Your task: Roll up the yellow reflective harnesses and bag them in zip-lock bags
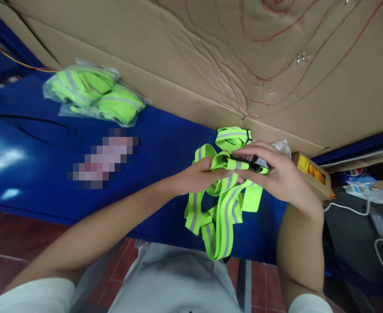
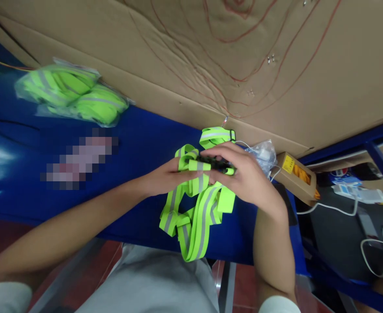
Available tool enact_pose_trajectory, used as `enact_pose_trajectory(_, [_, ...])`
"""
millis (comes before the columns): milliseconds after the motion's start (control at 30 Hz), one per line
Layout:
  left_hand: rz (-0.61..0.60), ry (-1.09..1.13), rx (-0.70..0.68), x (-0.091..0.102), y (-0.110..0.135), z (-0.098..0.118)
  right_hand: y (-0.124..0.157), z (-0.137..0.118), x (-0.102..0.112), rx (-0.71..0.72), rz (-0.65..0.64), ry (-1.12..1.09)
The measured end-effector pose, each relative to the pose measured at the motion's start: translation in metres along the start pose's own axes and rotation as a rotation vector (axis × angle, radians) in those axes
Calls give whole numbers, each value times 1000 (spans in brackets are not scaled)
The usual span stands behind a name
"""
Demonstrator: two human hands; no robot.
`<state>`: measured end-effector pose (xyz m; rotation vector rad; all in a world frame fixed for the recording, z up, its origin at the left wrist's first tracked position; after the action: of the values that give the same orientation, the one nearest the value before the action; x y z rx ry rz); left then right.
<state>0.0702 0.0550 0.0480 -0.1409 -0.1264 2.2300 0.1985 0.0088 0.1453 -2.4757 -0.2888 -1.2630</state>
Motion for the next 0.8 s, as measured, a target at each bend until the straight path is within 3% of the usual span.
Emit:
enact_pose_trajectory(100, [-65,17,0,3,0,0,-1,14,-5,-45,-133,-76])
enact_pose_trajectory(200, [-114,-128,14,3,0,1,-4,24,-5,-83,-81,-126])
enact_pose_trajectory(300, [2,-312,-127,4,0,15,-7,21,-3,-67,92,-102])
enact_pose_trajectory(367, [94,-308,-165,5,2,19,-8,13,-5,-44,137,-68])
enact_pose_trajectory(467, [182,-181,-119,7,2,12,-7,4,-9,-22,102,-118])
enact_pose_trajectory(600, [339,37,-153,17,1,6,-6,7,-7,-16,66,-363])
enact_pose_trajectory(700, [410,72,-158,23,-1,6,-9,24,-13,-122,63,-481])
enact_pose_trajectory(800, [390,4,-181,21,-3,11,-11,40,-27,-237,79,-575])
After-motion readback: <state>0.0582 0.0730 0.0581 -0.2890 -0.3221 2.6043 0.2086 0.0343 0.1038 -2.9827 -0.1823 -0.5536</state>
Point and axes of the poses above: each hand's wrist, its own y-axis away from the middle knuckle, its own x-axis out of the back of the hand, z = x × y, the point moved 7 cm from there along -y, towards the middle knuckle
